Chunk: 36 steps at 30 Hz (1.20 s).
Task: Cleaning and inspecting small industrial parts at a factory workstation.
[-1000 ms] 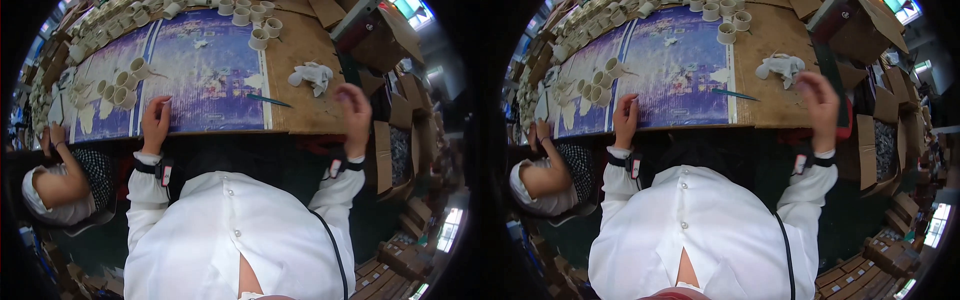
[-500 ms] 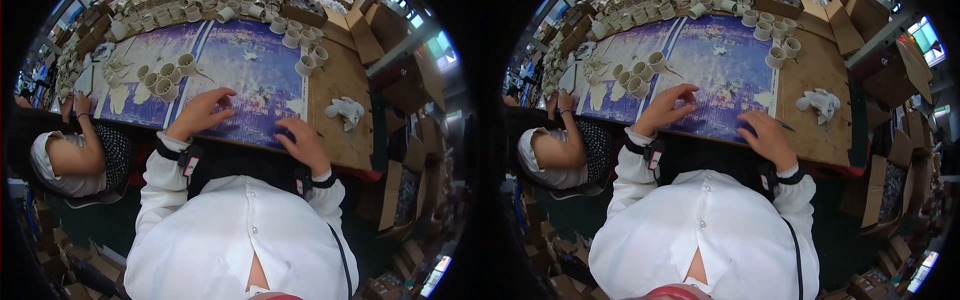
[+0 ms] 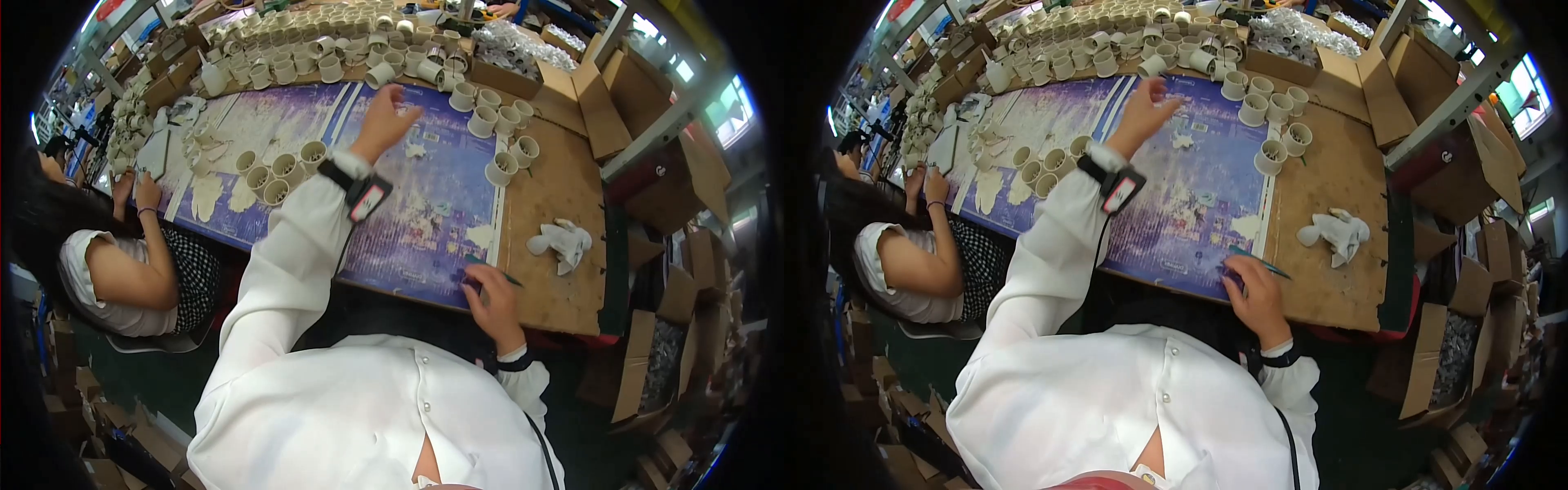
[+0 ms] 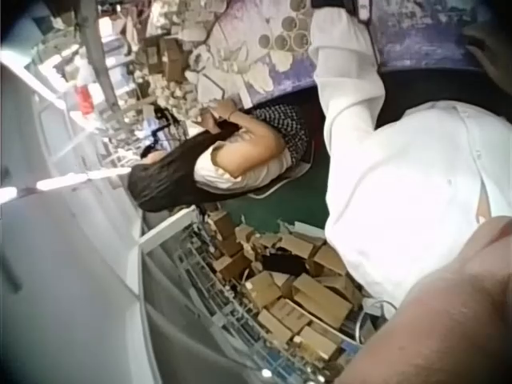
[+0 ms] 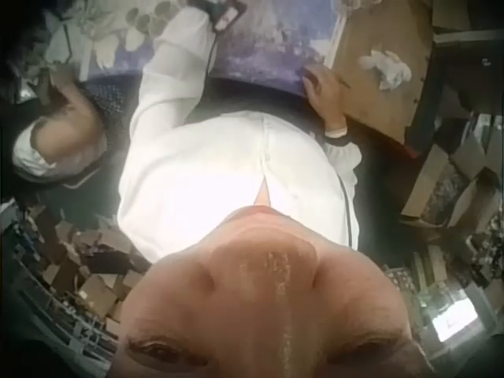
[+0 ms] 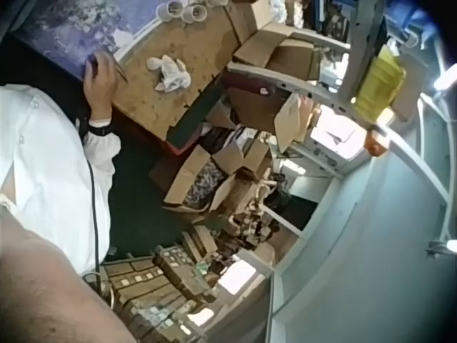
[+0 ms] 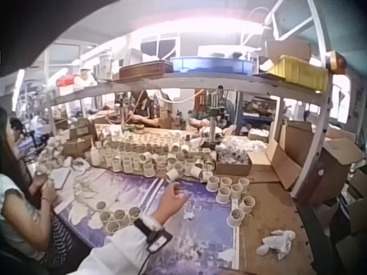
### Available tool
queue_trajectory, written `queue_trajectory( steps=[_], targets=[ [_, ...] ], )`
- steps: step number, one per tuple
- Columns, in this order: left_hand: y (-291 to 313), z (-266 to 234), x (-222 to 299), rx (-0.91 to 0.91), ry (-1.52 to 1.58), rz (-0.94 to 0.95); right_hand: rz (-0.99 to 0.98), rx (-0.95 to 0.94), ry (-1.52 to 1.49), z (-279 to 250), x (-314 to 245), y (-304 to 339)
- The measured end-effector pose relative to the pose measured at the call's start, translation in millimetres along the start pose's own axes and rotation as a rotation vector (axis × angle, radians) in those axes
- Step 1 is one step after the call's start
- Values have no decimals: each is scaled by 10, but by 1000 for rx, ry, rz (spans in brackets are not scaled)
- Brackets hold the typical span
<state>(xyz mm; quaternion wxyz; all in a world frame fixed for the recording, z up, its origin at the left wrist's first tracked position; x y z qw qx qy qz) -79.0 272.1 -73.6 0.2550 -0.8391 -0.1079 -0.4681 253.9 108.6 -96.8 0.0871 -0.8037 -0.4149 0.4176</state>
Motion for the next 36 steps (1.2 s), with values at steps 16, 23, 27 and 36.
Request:
queue_trajectory(
  steps=[16,23,27,36],
  targets=[
    [-1579,88,-1089,131,-540,-78,108,-9,-256,8,177,6],
    [-1597,267,-447,-643,-826,19,137,-22,-307,-37,191,-29],
    [-1685,325,-400,-495,-923,28,143,-26,-314,-31,220,-24],
    [-2324,343,-951,-175,-861,106,381,-51,-356,-31,262,45]
  ],
)
Point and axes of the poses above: each hand's wrist, its own y-axis away from the middle knuckle, its own z-axis out of the palm, x = y × z, the point moved 5 cm from there along -y, towards the middle knuckle, and after that the axes turned 5 degrees about -z, right-handed, at the moved point
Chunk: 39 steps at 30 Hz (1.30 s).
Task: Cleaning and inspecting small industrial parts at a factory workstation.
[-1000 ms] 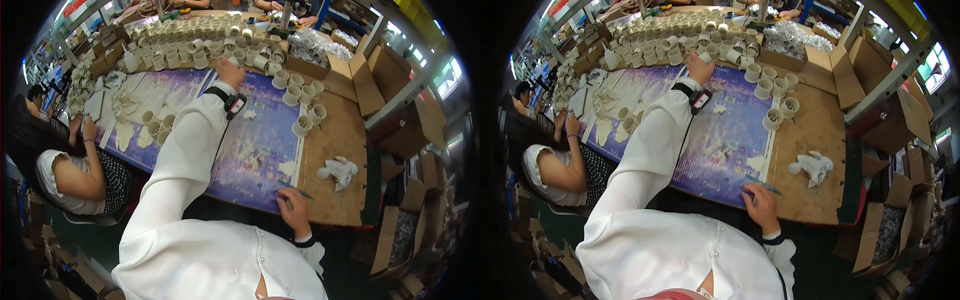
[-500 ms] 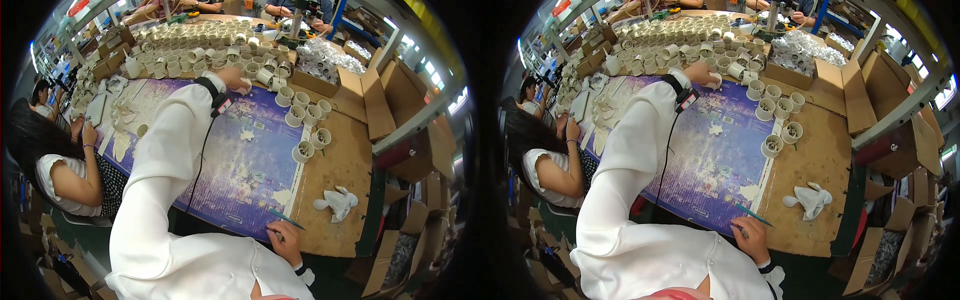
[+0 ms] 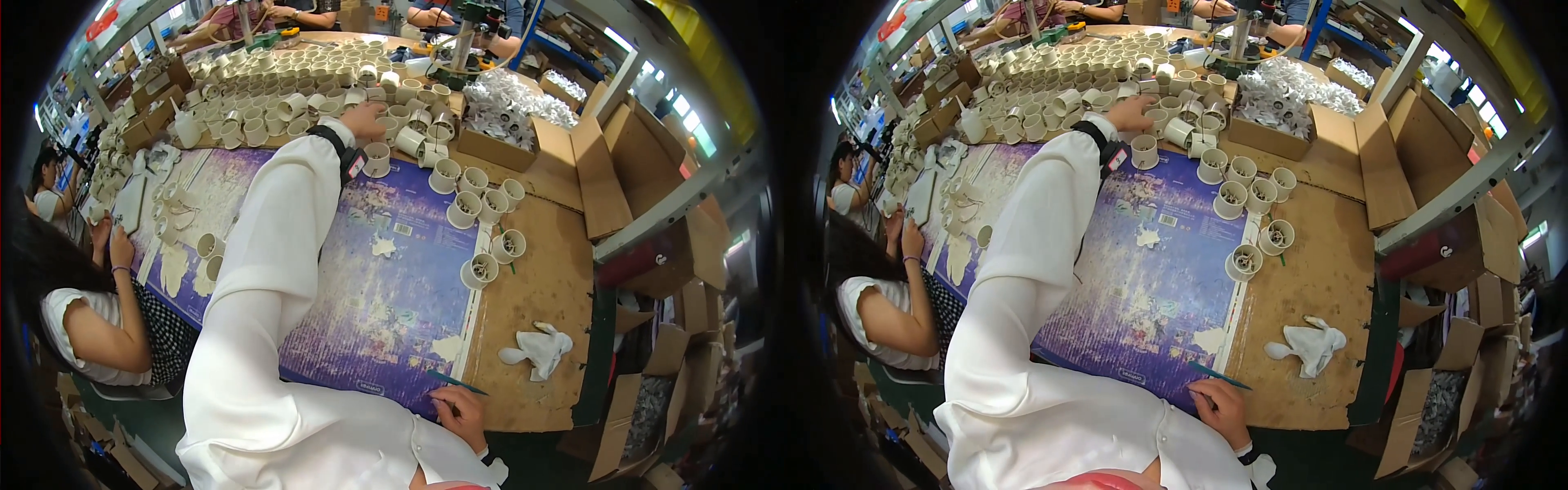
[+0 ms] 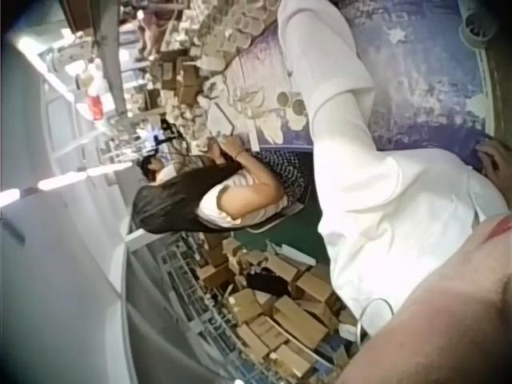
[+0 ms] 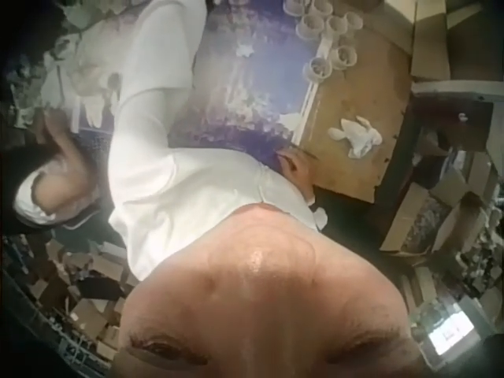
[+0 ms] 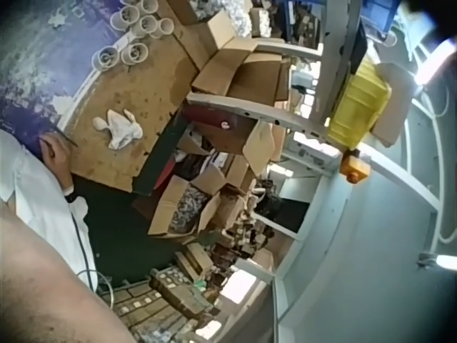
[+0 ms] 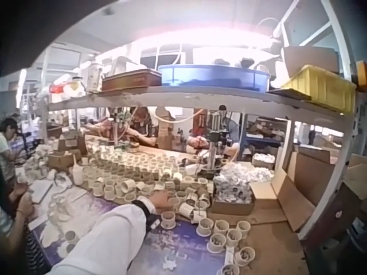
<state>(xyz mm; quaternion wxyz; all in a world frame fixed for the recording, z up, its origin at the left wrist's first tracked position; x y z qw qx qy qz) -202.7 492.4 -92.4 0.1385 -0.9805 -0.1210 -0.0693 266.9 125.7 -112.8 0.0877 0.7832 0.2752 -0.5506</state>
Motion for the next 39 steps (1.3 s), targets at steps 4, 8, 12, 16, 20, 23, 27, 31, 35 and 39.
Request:
queue_trajectory(
  steps=[4,8,12,16,20,23,27,31,35,39],
  targets=[
    [-299,234,-117,-216,178,76,-76,51,20,18,44,0],
    [-422,375,13,-367,38,49,-35,64,28,1,45,-11],
    [-281,308,263,-443,-249,99,-29,63,50,-10,52,9],
    [-465,464,-247,-463,318,187,-89,24,32,47,12,-53],
    [-158,87,568,-391,92,-175,4,75,36,-6,54,27],
    [-136,17,478,-363,-119,92,-58,65,39,11,23,-19],
    [-122,49,290,-255,-72,136,-78,44,23,14,-18,-37],
    [249,-4,572,-309,-42,214,-96,53,7,-8,23,-23],
    [654,107,678,-217,-226,448,-179,38,-2,21,1,-11],
    [1152,-45,1119,-262,-66,537,-246,40,18,28,-15,-19]
  ],
)
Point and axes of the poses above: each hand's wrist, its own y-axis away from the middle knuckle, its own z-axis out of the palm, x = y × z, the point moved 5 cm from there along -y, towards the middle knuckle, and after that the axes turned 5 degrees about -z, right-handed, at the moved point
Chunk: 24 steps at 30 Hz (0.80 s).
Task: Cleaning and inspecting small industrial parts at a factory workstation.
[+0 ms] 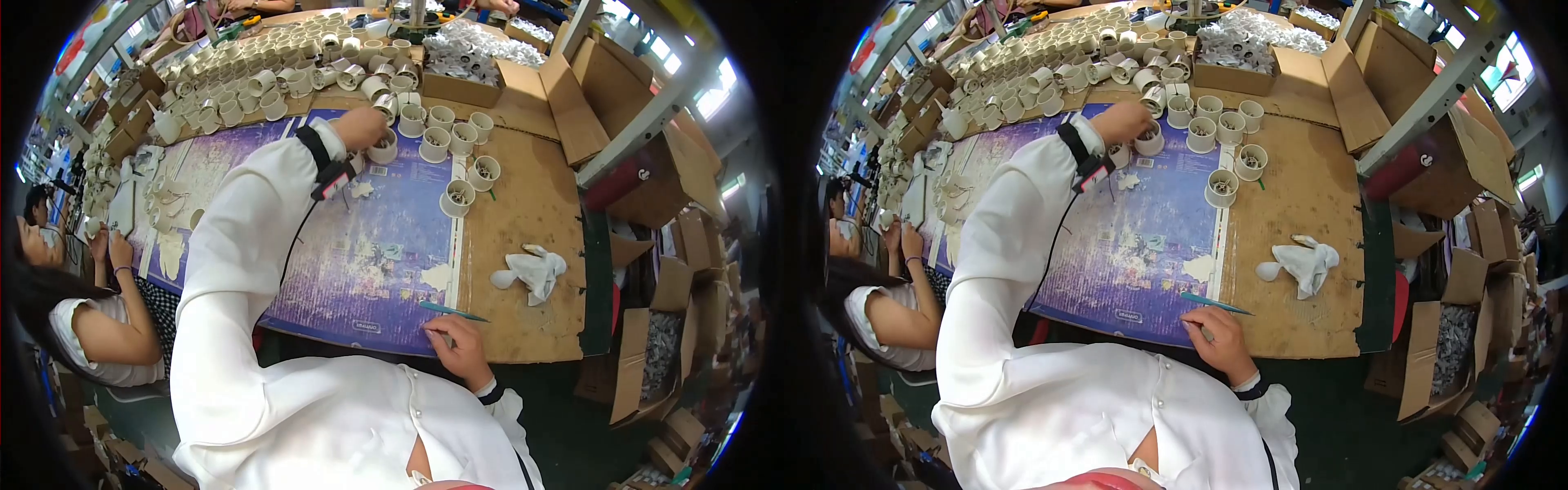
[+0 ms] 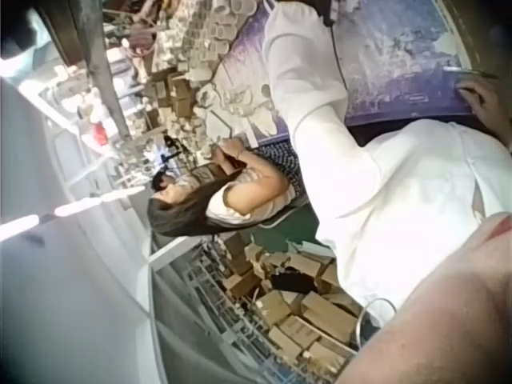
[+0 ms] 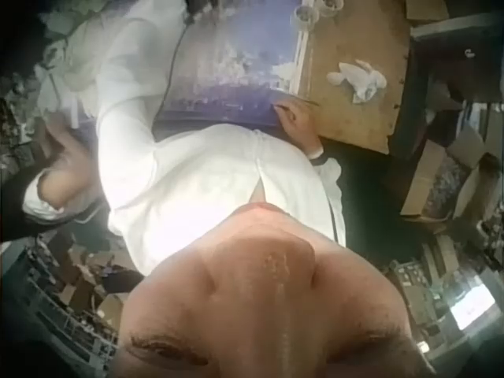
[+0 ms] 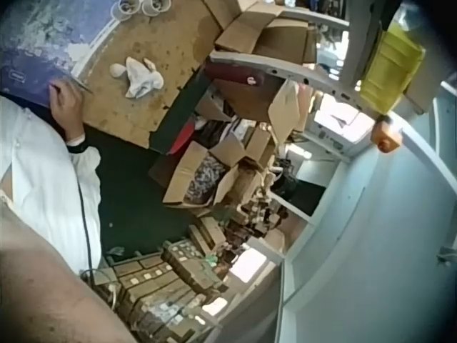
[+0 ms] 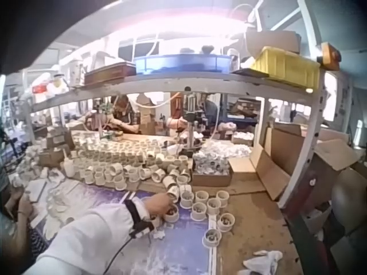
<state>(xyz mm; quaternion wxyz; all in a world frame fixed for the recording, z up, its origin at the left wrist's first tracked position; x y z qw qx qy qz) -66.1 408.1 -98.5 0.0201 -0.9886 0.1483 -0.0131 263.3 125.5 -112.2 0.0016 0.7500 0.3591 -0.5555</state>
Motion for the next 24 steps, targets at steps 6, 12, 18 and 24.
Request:
queue_trajectory(
  steps=[6,12,18,24],
  targets=[
    [354,-295,698,-68,291,117,-57,-30,69,15,-9,21],
    [-184,-550,142,28,491,-132,-49,-28,63,14,-41,11],
    [-961,-178,-464,285,178,-373,-22,-1,73,-7,-42,-4],
    [-1317,23,-588,-92,102,-361,90,-12,39,-19,-23,-19]
  ],
)
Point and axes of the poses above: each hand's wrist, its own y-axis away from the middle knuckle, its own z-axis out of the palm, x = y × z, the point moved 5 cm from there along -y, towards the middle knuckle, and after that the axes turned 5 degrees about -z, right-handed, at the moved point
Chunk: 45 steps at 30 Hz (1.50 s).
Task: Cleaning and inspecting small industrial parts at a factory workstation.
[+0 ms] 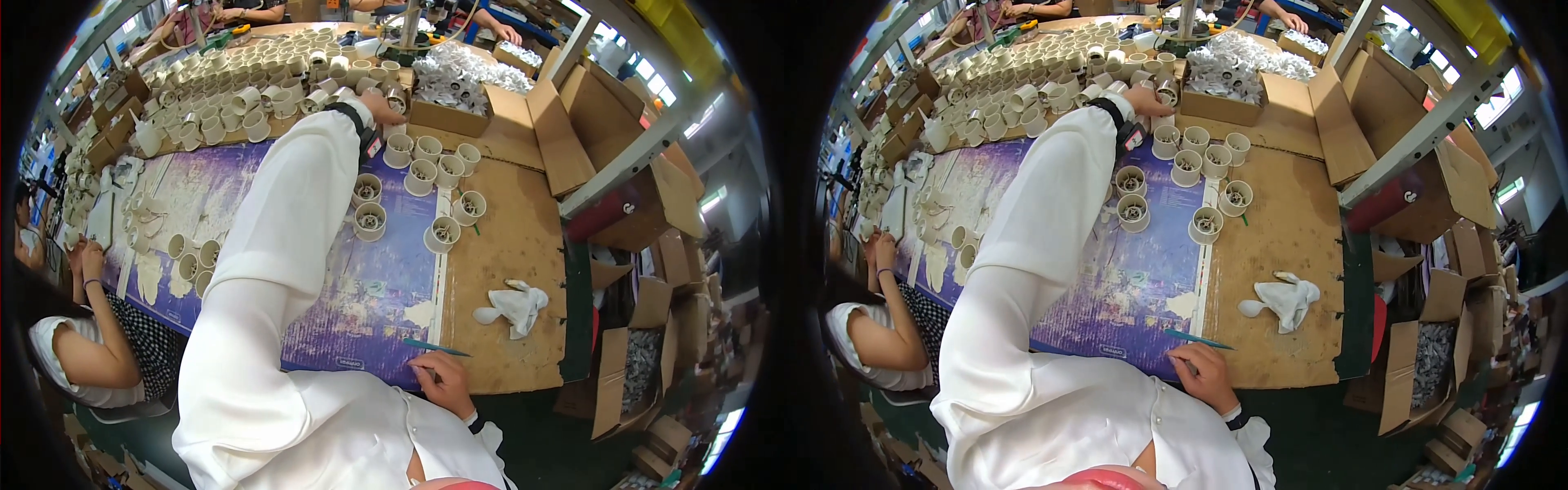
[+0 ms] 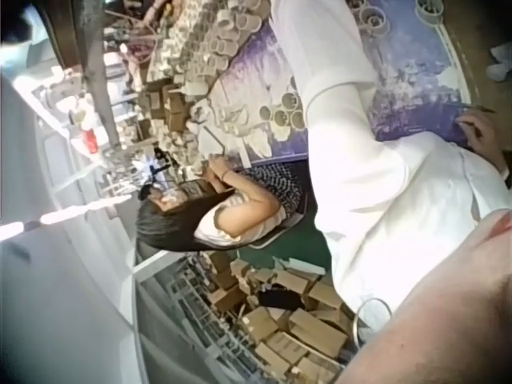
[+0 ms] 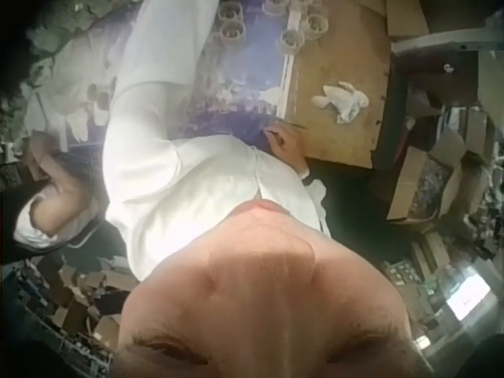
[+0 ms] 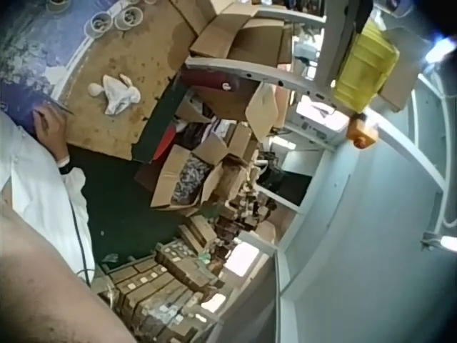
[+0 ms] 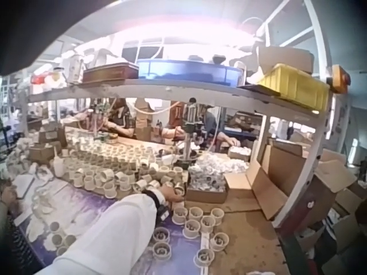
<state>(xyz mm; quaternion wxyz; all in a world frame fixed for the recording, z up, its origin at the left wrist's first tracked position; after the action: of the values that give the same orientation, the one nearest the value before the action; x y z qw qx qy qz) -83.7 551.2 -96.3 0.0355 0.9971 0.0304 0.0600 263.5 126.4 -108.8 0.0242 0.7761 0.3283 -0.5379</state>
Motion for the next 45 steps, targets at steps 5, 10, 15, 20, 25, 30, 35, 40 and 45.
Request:
queue_trajectory(
  steps=[5,10,15,20,25,30,35,40,45],
  targets=[
    [51,80,-153,72,47,57,6,0,-23,8,7,-8],
    [435,-23,38,214,-17,163,-34,14,-27,-4,51,16],
    [880,-106,163,41,71,327,-91,21,-14,7,59,59],
    [1374,-52,440,-52,80,372,-157,39,5,32,48,75],
    [1945,-41,738,-223,145,462,-183,18,39,38,4,71],
    [2492,-390,615,-75,303,694,-242,18,25,62,12,61],
    [2548,-559,-569,101,920,62,-186,30,28,51,5,109],
    [2596,36,-863,126,863,-231,-141,26,35,75,17,95],
    [2478,278,-378,66,797,9,-168,38,115,114,-2,113]
  ],
)
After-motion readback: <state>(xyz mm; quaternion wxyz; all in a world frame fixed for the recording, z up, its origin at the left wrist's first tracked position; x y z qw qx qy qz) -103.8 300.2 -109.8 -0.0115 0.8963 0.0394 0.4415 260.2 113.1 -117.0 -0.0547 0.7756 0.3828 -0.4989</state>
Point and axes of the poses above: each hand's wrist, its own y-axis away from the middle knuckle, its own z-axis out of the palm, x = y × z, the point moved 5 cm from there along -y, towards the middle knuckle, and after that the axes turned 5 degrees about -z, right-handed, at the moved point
